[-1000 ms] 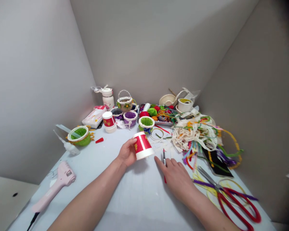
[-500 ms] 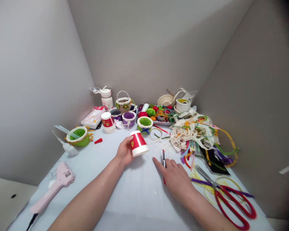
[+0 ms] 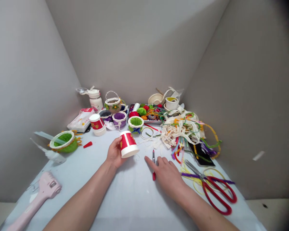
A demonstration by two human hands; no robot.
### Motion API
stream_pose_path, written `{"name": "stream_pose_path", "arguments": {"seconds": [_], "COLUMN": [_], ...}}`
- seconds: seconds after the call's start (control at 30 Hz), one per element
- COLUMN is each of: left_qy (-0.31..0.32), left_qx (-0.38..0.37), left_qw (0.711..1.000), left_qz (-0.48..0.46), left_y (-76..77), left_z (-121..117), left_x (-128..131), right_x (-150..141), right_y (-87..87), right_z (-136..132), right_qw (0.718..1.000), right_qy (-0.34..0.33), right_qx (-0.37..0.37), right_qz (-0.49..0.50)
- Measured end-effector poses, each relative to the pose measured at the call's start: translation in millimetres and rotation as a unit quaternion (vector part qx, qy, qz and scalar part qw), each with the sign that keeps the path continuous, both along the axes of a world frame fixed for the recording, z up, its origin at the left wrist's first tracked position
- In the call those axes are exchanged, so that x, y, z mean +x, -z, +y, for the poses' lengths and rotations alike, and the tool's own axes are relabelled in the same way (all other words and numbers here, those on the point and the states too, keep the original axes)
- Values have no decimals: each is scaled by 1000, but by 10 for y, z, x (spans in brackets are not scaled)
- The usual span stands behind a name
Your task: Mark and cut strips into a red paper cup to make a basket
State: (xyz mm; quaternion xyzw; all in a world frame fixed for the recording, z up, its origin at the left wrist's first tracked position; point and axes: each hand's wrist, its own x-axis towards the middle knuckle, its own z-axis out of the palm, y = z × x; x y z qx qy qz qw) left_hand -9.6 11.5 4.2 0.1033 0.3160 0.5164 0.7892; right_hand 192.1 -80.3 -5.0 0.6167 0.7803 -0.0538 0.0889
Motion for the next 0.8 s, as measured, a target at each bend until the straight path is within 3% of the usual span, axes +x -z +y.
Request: {"name": "stream_pose_path", "arguments": {"seconds": [0.2, 0.33, 0.47, 0.57, 0.67, 0.8], "left_qy": [24, 28, 31, 31, 32, 36], "left_qx": [26, 29, 18, 21, 27, 31], "left_qw": [999, 999, 999, 999, 999, 999], "left_qz": [-17, -17, -10, -12, -11, -9], "left_y": [0, 15, 20, 20, 21, 22], "left_z": [-6, 0, -7, -21, -34, -44], "left_x": [0, -15, -16, -2, 10, 14], "right_x": [58, 473, 1165, 1580, 1776, 1813], "right_y": [-233, -345, -225, -102, 8, 127], "right_z": [-111, -347, -649, -841, -954, -1000], "right_qw": [999, 991, 976, 966, 959, 959], "right_qy": [10, 55, 168, 234, 264, 265], "right_qx": [-13, 3, 66, 45, 22, 21], "right_qz": [48, 123, 119, 97, 99, 100]}}
